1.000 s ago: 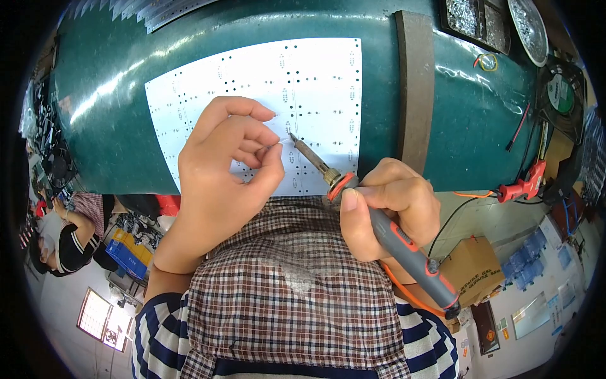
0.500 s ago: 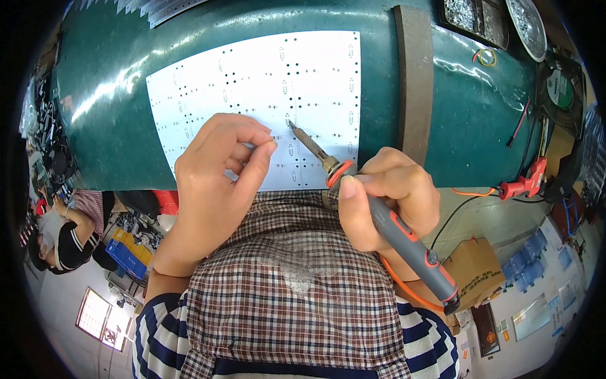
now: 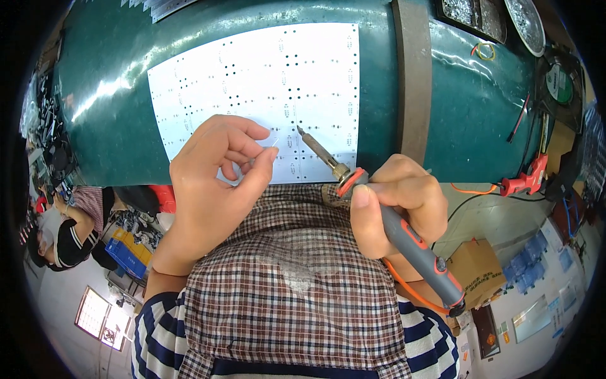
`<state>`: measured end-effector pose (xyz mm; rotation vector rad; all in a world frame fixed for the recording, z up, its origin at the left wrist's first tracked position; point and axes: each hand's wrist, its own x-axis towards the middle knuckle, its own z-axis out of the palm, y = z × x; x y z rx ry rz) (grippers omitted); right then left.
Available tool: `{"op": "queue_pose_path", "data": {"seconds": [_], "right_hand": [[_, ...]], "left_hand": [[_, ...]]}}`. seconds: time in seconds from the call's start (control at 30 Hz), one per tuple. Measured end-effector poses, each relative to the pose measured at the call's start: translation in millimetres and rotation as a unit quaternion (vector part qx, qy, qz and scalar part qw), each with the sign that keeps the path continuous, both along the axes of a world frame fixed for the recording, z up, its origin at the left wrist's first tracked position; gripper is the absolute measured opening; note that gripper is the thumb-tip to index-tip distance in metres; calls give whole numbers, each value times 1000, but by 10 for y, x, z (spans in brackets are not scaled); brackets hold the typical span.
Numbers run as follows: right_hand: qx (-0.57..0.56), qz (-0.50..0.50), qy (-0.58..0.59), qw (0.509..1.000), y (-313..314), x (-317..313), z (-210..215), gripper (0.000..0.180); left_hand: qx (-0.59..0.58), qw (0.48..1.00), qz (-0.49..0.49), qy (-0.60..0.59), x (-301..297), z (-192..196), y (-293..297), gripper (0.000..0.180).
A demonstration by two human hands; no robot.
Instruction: The person solders electronic components onto a circuit board array using a soldering iron and soldering wire.
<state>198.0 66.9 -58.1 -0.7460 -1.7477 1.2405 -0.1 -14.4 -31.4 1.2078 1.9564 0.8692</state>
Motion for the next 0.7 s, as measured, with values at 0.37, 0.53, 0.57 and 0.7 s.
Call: {"op": "queue_pose_path", "data": {"seconds": [0.37, 0.53, 0.57, 0.7], "right_hand": [[-2, 20, -27, 999, -119, 46, -12, 23], [-6, 20, -20, 1000, -121, 25, -37, 22], [-6, 21, -19, 1000, -124, 21, -40, 22], [-8, 16, -18, 1000, -139, 7, -52, 22]], "left_hand": [[50, 998, 3, 27, 144, -133, -30, 15], [47, 998, 6, 33, 152, -161, -27, 15], [47, 998, 6, 34, 156, -163, -25, 15], [51, 998, 19, 28, 169, -176, -17, 14]]}}
